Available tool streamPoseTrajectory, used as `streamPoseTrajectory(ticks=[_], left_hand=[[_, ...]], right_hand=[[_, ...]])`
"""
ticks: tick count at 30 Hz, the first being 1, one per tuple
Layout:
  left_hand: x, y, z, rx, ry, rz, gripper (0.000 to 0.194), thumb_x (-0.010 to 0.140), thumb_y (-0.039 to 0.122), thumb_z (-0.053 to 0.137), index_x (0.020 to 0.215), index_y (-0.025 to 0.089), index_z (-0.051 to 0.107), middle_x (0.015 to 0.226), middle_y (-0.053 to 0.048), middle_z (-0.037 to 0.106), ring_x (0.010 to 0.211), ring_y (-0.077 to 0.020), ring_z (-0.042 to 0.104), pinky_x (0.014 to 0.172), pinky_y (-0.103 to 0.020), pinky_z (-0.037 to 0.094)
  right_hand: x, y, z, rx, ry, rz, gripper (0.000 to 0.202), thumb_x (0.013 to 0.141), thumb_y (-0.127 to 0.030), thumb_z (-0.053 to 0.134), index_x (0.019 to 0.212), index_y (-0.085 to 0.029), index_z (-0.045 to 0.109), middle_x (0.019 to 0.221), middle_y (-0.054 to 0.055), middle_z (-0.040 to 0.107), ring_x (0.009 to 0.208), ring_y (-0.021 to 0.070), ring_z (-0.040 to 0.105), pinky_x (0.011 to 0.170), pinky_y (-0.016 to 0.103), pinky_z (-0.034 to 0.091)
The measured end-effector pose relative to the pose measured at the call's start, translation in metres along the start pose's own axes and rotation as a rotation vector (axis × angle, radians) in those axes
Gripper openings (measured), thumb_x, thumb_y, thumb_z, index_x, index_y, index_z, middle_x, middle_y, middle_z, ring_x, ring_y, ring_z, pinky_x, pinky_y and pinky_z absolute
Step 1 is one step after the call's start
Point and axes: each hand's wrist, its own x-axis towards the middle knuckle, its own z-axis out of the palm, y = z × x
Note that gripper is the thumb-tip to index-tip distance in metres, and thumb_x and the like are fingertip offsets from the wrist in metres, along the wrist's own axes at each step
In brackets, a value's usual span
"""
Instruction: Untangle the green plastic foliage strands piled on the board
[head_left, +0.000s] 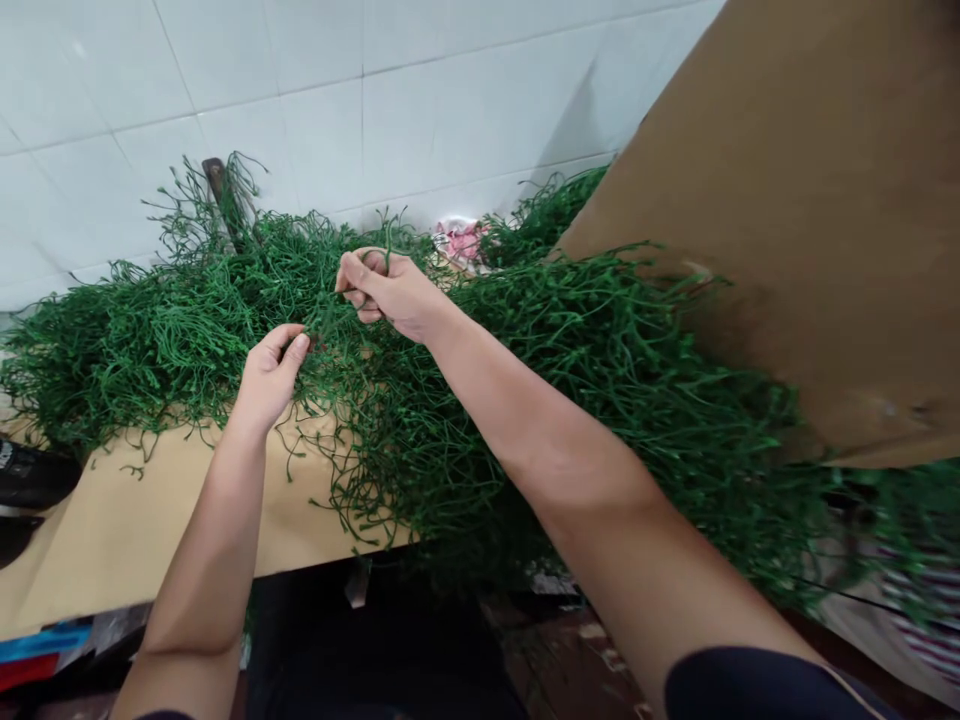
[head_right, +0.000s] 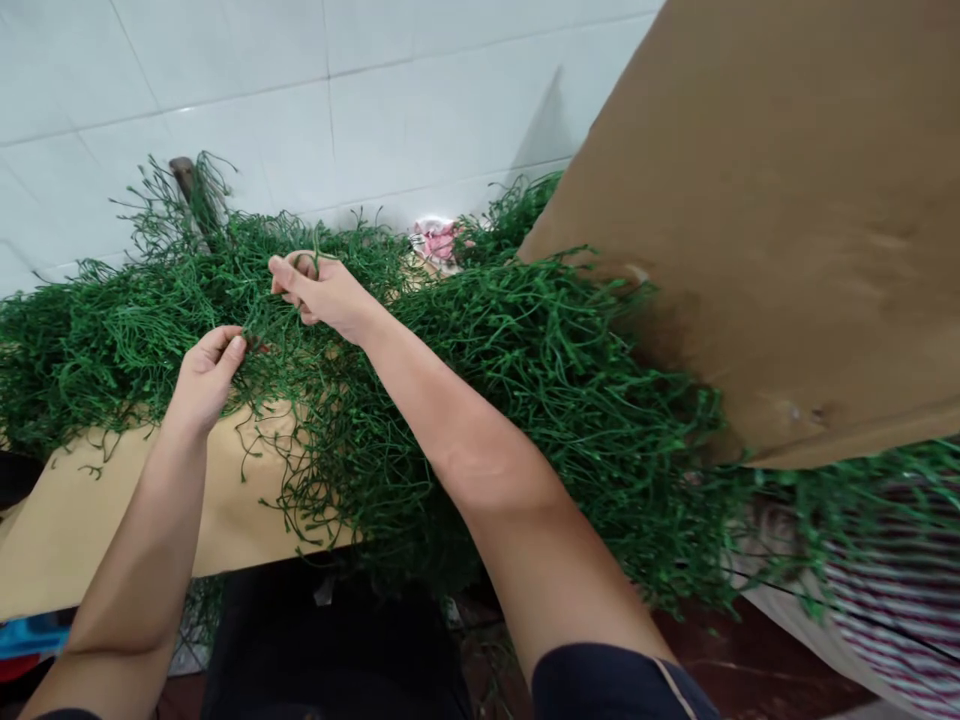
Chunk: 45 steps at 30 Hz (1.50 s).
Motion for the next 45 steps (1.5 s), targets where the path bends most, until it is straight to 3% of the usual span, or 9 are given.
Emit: streamPoseTrajectory(ticks=[5,7,11,19,24,34,40,43,45], left_hand=[[-0.003,-0.007,-0.004,0.08,0.078,0.015,0.022,0.077,0.035,0.055,0.082,0.016,0.064,0.077,-0.002,0.062,0.077,-0.014,0.056,0.075,-0.026,0.045],[-0.006,-0.01,-0.005,0.134,0.106,0.059,0.021,0.077,0.034,0.054,0.08,0.015,0.064,0.079,-0.003,0.063,0.08,-0.0149,0.057,0.077,-0.027,0.045],[-0.015,-0.02,-0.004,0.238,0.114,0.095,0.021,0.075,0.034,0.056,0.075,0.015,0.064,0.079,-0.004,0.061,0.079,-0.0154,0.057,0.079,-0.028,0.045],[-0.02,-0.027,0.011,0.203,-0.053,-0.185,0.031,0.075,0.042,0.053,0.082,0.014,0.064,0.074,-0.003,0.063,0.072,-0.015,0.055,0.071,-0.028,0.044],[-0.016,-0.031,0.018,0.137,0.019,-0.242,0.019,0.068,0.032,0.061,0.077,0.016,0.059,0.07,0.0,0.059,0.066,-0.0121,0.052,0.066,-0.025,0.042],[-0.018,-0.023,0.026,-0.061,0.178,-0.191,0.012,0.074,0.023,0.059,0.074,0.019,0.047,0.07,0.002,0.054,0.072,-0.0103,0.055,0.073,-0.023,0.044],[-0.018,-0.017,0.03,0.186,0.195,-0.091,0.004,0.078,0.02,0.052,0.077,0.019,0.049,0.07,0.001,0.052,0.066,-0.0107,0.049,0.068,-0.023,0.042],[-0.019,-0.015,0.029,0.35,0.165,-0.058,0.004,0.078,0.023,0.051,0.077,0.019,0.052,0.074,0.0,0.056,0.071,-0.0127,0.05,0.071,-0.025,0.041],[-0.019,-0.014,0.027,0.461,0.123,-0.069,0.007,0.078,0.023,0.051,0.077,0.018,0.056,0.074,-0.001,0.058,0.071,-0.0138,0.051,0.071,-0.026,0.04]], right_hand=[[-0.005,0.014,0.015,-0.141,-0.06,-0.051,0.052,0.051,-0.049,0.081,0.071,-0.017,0.045,0.061,-0.007,0.039,0.055,0.0039,0.035,0.049,0.021,0.029],[-0.005,0.023,0.018,-0.167,-0.084,-0.023,0.053,0.048,-0.044,0.084,0.071,-0.017,0.045,0.06,-0.008,0.04,0.055,0.004,0.035,0.051,0.021,0.029],[-0.006,0.045,0.018,-0.17,-0.139,0.047,0.044,0.053,-0.035,0.082,0.074,-0.016,0.048,0.058,-0.009,0.037,0.053,0.0049,0.034,0.053,0.022,0.029],[-0.014,0.072,0.012,-0.094,-0.243,-0.003,0.024,0.062,-0.019,0.065,0.079,-0.015,0.048,0.072,-0.002,0.05,0.069,0.0091,0.047,0.066,0.026,0.039],[-0.017,0.076,0.013,-0.021,-0.261,-0.028,0.025,0.061,-0.016,0.062,0.08,-0.016,0.046,0.076,-0.002,0.047,0.073,0.0091,0.046,0.07,0.026,0.04],[-0.018,0.084,0.011,0.205,-0.094,0.048,0.038,0.061,-0.019,0.064,0.092,-0.021,0.043,0.081,-0.003,0.05,0.075,0.0092,0.05,0.072,0.024,0.043],[-0.02,0.077,0.013,0.008,-0.15,0.012,0.036,0.064,-0.038,0.071,0.082,-0.019,0.046,0.069,-0.004,0.042,0.061,0.0071,0.037,0.059,0.023,0.035],[-0.02,0.079,0.015,-0.201,-0.238,-0.06,0.026,0.065,-0.032,0.069,0.072,-0.017,0.048,0.07,-0.002,0.045,0.064,0.0093,0.041,0.062,0.025,0.035],[-0.019,0.082,0.013,-0.392,-0.185,-0.076,0.015,0.069,-0.024,0.062,0.069,-0.017,0.049,0.067,-0.001,0.045,0.065,0.0114,0.042,0.064,0.027,0.035]])
